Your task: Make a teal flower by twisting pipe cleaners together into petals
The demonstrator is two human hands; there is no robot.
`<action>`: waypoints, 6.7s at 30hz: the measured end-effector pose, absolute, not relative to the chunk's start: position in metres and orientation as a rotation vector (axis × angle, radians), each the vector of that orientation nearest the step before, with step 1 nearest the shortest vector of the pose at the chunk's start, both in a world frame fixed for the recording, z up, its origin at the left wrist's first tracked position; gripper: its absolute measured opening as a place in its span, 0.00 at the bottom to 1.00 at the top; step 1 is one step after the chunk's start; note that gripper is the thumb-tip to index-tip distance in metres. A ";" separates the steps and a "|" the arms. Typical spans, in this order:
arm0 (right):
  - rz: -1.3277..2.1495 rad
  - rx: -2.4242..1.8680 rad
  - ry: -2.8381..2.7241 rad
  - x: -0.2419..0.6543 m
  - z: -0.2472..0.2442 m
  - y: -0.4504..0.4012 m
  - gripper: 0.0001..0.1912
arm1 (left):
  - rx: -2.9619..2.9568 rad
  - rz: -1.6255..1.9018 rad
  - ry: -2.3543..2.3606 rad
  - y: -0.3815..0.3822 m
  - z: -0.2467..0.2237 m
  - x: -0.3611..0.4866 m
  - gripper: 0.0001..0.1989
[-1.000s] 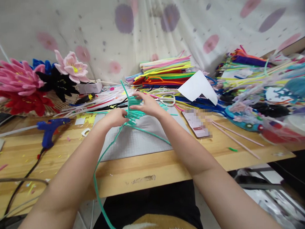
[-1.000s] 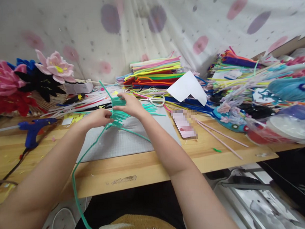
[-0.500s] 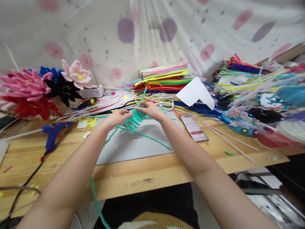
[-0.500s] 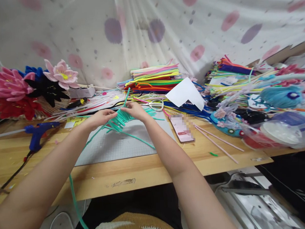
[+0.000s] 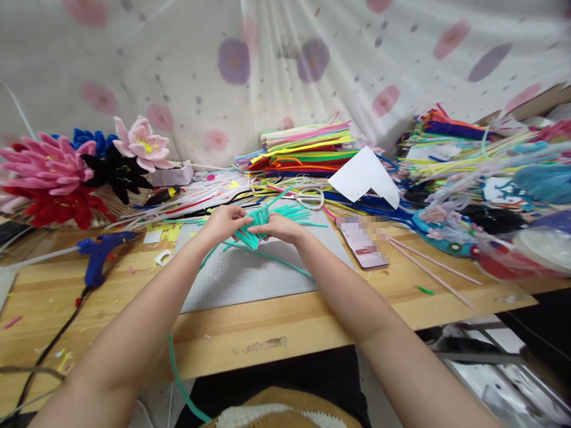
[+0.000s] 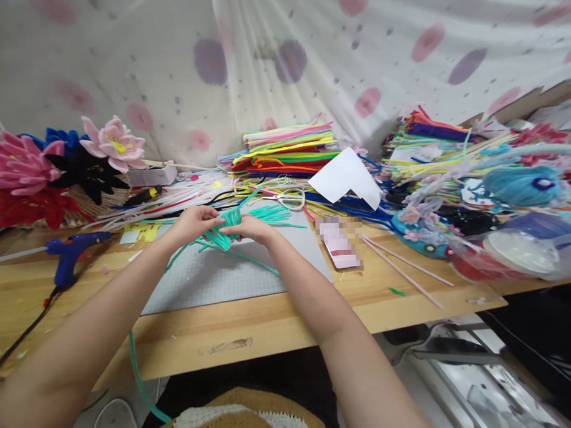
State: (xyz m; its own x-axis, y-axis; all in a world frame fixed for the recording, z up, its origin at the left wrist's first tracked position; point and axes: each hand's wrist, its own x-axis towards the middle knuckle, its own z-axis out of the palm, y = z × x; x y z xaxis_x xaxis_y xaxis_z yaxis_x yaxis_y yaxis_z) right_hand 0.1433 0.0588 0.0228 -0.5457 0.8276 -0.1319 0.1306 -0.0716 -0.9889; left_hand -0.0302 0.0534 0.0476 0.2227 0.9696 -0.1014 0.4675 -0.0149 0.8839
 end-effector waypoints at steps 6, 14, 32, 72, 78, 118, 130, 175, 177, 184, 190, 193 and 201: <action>1.970 -1.020 -1.458 0.139 0.017 0.055 0.13 | 1.643 0.662 1.318 0.054 0.040 -0.041 0.16; 2.221 -1.021 -1.199 0.132 0.014 0.051 0.10 | 1.692 0.804 1.504 0.063 0.029 -0.044 0.14; 1.801 -1.128 -0.807 0.121 0.002 0.055 0.14 | 1.641 0.986 1.738 0.010 0.028 -0.032 0.16; 2.014 -0.947 -0.891 0.120 -0.013 0.047 0.03 | 1.150 1.373 1.213 0.020 -0.019 -0.008 0.19; 2.195 -0.964 -0.921 0.130 -0.011 0.046 0.03 | 0.846 1.230 1.043 0.017 -0.012 -0.010 0.17; 1.811 -0.996 -0.994 0.144 -0.001 0.054 0.05 | 1.192 1.008 1.422 0.031 0.032 -0.033 0.07; 1.639 -0.959 -0.933 0.094 0.001 0.042 0.11 | 1.027 1.351 1.402 0.020 0.017 -0.005 0.05; 1.366 -1.073 -0.920 0.085 -0.026 0.046 0.13 | 0.993 1.440 1.365 0.041 -0.002 -0.005 0.15; 1.403 -1.069 -0.949 0.089 -0.027 0.046 0.13 | 0.983 1.397 1.328 0.041 -0.004 -0.008 0.16; 1.581 -1.005 -0.995 0.096 -0.028 0.047 0.17 | 0.947 1.204 1.275 0.040 0.004 -0.027 0.17; 1.576 -0.984 -1.039 0.101 -0.026 0.046 0.19 | 0.951 1.147 1.324 0.037 0.008 -0.032 0.12; 1.590 -0.962 -1.052 0.103 -0.024 0.045 0.17 | 0.945 1.152 1.306 0.036 0.009 -0.034 0.13; 1.720 -0.845 -1.066 0.103 -0.018 0.044 0.12 | 0.947 1.242 1.280 0.031 0.015 -0.032 0.16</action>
